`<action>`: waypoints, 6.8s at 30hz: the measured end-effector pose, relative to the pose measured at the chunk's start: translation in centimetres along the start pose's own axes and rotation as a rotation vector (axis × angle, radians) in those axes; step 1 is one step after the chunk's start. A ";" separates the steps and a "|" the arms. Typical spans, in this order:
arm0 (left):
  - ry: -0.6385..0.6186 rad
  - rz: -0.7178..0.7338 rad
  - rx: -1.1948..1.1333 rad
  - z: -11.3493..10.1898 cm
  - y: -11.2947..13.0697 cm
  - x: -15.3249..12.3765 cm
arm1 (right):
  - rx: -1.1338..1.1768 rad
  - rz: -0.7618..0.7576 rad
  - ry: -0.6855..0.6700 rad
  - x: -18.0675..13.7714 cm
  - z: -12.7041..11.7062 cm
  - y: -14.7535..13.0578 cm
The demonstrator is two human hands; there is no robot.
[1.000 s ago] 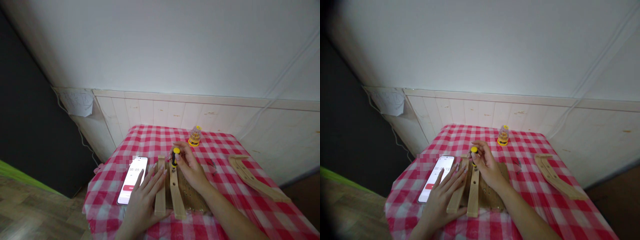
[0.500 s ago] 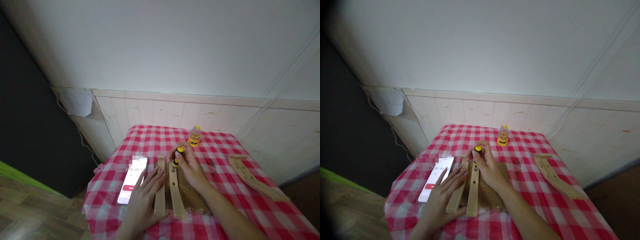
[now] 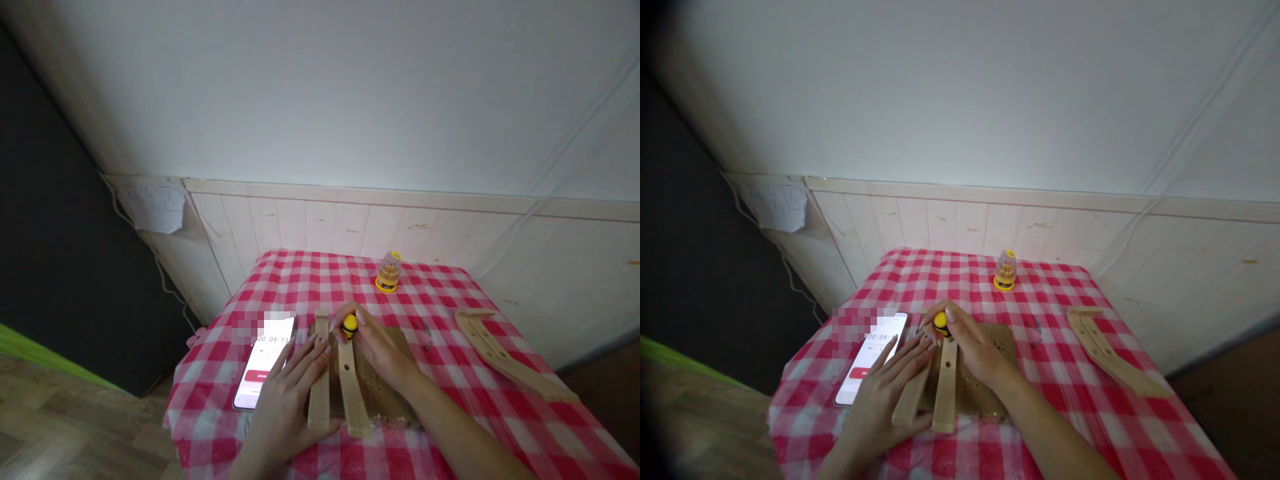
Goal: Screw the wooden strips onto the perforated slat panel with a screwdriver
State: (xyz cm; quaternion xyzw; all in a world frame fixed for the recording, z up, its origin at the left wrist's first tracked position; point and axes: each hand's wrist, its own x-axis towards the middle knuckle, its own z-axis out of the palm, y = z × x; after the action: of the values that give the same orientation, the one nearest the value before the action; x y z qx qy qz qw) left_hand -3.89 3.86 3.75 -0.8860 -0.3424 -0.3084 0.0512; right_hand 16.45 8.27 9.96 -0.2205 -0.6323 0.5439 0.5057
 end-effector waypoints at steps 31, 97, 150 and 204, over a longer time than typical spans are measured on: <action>0.025 -0.008 -0.009 0.5 0.0 -0.2 | 0.082 0.018 -0.056 0.4 0.4 -0.4; 0.196 0.068 -0.135 -0.4 -0.4 -1.1 | -0.231 -0.124 0.210 0.2 0.4 -1.1; 0.226 0.107 -0.047 -1.3 -0.2 -0.2 | 0.196 -0.016 0.238 0.9 0.2 -0.9; 0.221 0.106 -0.103 -0.6 -0.5 -1.0 | -0.093 -0.030 0.168 0.6 0.5 -1.5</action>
State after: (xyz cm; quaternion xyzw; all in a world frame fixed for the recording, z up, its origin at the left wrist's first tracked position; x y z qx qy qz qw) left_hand -5.11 3.51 3.59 -0.8650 -0.2710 -0.4181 0.0593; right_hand 16.16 8.03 11.61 -0.2789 -0.6154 0.4860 0.5543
